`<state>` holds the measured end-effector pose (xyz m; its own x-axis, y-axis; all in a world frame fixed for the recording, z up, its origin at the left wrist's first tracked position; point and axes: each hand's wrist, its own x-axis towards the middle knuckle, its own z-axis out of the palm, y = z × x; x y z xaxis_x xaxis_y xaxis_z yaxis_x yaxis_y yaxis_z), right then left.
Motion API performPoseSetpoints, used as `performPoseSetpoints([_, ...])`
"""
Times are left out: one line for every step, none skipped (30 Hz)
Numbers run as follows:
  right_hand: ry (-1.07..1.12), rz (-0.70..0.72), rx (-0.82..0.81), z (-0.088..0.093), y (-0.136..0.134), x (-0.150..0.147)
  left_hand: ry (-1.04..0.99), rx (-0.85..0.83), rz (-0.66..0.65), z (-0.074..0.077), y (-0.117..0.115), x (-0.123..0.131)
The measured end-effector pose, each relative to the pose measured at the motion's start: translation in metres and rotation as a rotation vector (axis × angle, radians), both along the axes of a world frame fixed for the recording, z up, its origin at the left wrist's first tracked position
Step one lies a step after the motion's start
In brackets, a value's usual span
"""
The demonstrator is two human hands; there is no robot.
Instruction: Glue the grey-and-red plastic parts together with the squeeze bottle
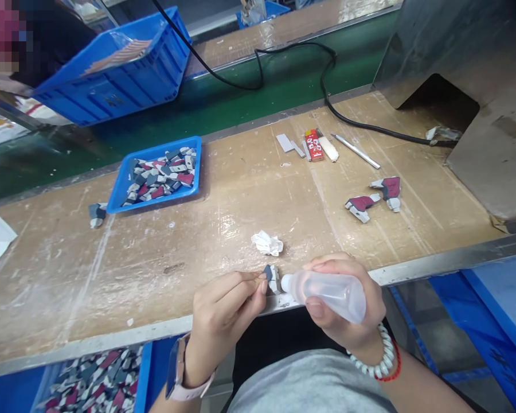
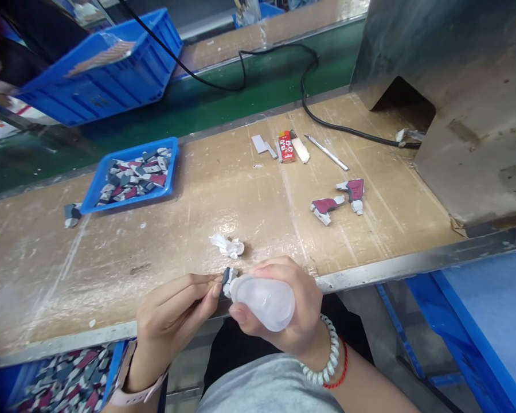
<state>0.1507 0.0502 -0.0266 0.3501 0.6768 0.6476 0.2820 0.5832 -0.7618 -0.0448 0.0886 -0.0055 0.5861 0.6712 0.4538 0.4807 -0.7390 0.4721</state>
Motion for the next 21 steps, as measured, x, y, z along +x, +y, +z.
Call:
performPoseSetpoints([0.001, 0.002, -0.001, 0.000, 0.000, 0.000, -0.005, -0.005, 0.004, 0.000, 0.000, 0.000])
performPoseSetpoints([0.001, 0.002, 0.000, 0.000, 0.000, 0.000, -0.009, -0.010, 0.009, -0.001, 0.001, 0.001])
performPoseSetpoints([0.002, 0.001, 0.003, 0.000, 0.000, 0.000, -0.012, -0.015, 0.014, -0.001, 0.001, 0.001])
performPoseSetpoints([0.003, 0.002, 0.004, 0.001, 0.000, 0.000, -0.016, -0.019, 0.020, -0.001, 0.001, 0.002])
performPoseSetpoints([0.005, 0.003, 0.005, 0.001, 0.001, -0.001, -0.019, -0.023, 0.026, -0.001, 0.002, 0.003])
performPoseSetpoints([0.007, 0.001, 0.006, 0.002, 0.001, -0.001, -0.024, -0.027, 0.031, -0.001, 0.002, 0.003])
performPoseSetpoints([0.009, -0.003, 0.007, 0.003, 0.001, -0.001, -0.026, -0.030, 0.037, -0.001, 0.002, 0.003])
performPoseSetpoints([0.007, -0.009, 0.009, 0.003, 0.001, -0.001, -0.029, -0.032, 0.043, -0.001, 0.002, 0.004])
performPoseSetpoints([0.005, -0.017, 0.010, 0.004, 0.001, -0.001, -0.032, -0.033, 0.049, -0.002, 0.002, 0.004])
performPoseSetpoints([0.002, -0.025, 0.010, 0.004, 0.001, -0.001, -0.034, -0.033, 0.054, -0.002, 0.002, 0.003])
performPoseSetpoints([-0.002, -0.030, 0.011, 0.004, 0.001, -0.001, -0.036, -0.033, 0.060, -0.003, 0.002, 0.003])
performPoseSetpoints([-0.005, -0.033, 0.012, 0.004, 0.001, -0.001, -0.037, -0.034, 0.065, -0.003, 0.001, 0.003])
performPoseSetpoints([-0.006, -0.033, 0.014, 0.003, 0.001, -0.001, -0.037, -0.037, 0.069, -0.003, 0.001, 0.003])
performPoseSetpoints([-0.005, -0.030, 0.014, 0.002, 0.001, -0.001, -0.037, -0.040, 0.072, -0.004, 0.001, 0.002])
performPoseSetpoints([0.000, -0.025, 0.014, 0.000, 0.000, -0.002, -0.036, -0.045, 0.075, -0.004, 0.001, 0.002])
performPoseSetpoints([0.012, -0.017, 0.016, -0.002, 0.000, -0.002, -0.036, -0.051, 0.077, -0.004, 0.001, 0.002])
performPoseSetpoints([0.031, -0.007, 0.024, -0.004, -0.001, -0.002, -0.037, -0.058, 0.078, -0.003, 0.001, 0.002])
performPoseSetpoints([0.056, -0.007, 0.040, -0.006, -0.001, -0.003, -0.037, -0.067, 0.078, -0.003, 0.001, 0.002])
performPoseSetpoints([0.080, -0.026, 0.052, -0.008, -0.002, -0.003, -0.037, -0.075, 0.077, -0.002, 0.000, 0.002])
performPoseSetpoints([0.116, -0.063, 0.052, -0.008, -0.003, -0.003, -0.036, -0.084, 0.075, -0.001, 0.000, 0.002])
performPoseSetpoints([0.177, -0.102, 0.035, -0.009, -0.004, -0.002, -0.032, -0.092, 0.074, 0.000, -0.001, 0.002])
